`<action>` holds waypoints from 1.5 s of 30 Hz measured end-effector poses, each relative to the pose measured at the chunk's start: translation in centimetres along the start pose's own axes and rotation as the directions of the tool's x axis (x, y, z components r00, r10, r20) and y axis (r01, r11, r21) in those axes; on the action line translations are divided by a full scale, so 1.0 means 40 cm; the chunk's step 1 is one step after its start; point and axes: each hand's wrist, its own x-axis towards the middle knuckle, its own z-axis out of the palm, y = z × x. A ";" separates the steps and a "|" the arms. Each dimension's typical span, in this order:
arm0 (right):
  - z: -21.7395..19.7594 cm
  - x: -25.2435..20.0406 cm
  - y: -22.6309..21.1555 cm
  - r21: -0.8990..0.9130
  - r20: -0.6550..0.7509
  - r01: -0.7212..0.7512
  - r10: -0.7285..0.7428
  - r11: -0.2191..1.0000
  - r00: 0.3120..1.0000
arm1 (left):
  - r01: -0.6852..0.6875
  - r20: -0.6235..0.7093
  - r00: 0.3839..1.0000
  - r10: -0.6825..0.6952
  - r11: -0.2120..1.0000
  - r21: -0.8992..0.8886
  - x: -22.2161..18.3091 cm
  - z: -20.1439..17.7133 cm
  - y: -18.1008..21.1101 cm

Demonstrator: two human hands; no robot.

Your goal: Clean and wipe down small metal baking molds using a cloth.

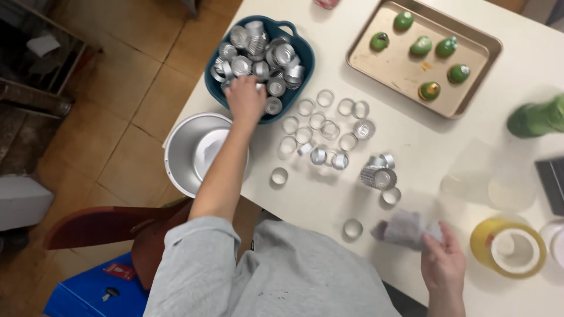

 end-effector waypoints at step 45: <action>0.387 -0.067 0.036 0.212 0.339 -0.100 0.023 0.972 0.941 | -0.075 0.306 0.842 0.444 0.659 -0.749 -0.572 -0.063 0.429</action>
